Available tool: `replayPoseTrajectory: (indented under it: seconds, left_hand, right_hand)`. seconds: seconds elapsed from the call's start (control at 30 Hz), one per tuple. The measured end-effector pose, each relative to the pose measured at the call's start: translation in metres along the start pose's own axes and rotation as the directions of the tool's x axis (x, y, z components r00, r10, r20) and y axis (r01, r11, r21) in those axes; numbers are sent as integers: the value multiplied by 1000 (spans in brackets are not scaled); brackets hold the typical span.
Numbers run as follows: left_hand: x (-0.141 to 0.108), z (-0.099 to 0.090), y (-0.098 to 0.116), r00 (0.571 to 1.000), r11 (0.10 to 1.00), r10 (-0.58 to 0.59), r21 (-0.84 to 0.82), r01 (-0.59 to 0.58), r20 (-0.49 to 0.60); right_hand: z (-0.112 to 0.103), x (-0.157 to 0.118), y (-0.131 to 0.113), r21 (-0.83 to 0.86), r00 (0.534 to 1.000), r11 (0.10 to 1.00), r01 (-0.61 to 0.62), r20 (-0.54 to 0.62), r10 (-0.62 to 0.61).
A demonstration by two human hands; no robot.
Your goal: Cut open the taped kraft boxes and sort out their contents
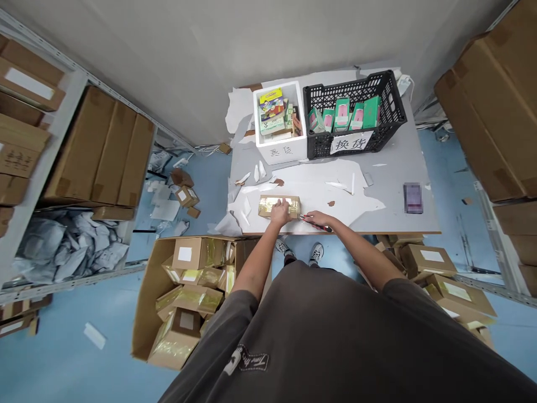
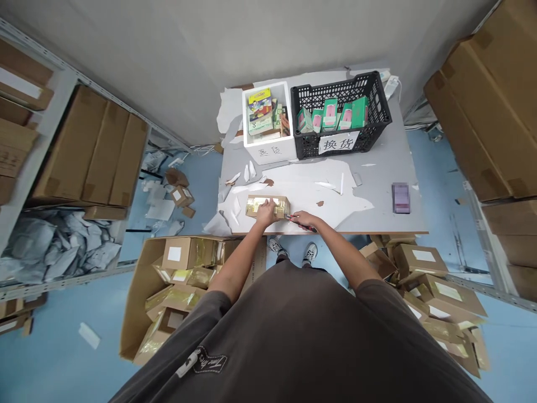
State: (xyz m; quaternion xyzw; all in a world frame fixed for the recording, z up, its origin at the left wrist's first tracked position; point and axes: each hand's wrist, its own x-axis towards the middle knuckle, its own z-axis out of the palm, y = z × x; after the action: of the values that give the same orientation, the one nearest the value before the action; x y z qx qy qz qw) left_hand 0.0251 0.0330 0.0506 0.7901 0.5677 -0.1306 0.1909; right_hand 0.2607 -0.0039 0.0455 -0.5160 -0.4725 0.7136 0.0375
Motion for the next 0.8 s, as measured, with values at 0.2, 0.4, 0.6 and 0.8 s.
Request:
replayPoseTrajectory:
  seconds: [0.2, 0.4, 0.6, 0.8]
  left_hand:
    - [1, -16, -15, 998, 991, -8, -137, 0, -55]
    - [20, -12, -32, 994, 988, -111, -110, 111, 1]
    - [30, 3, -36, 997, 996, -7, -94, 0, -81]
    - [22, 31, -35, 967, 988, 59, -125, -93, -249]
  right_hand:
    - [-3, -18, 13, 60, 978, 997, 47, -205, -33]
    - [6, -19, 12, -72, 934, 994, 80, -344, -100]
    - [8, -14, 7, -458, 892, 889, 31, -388, -231]
    - [11, -7, -6, -608, 884, 793, -41, -392, -255]
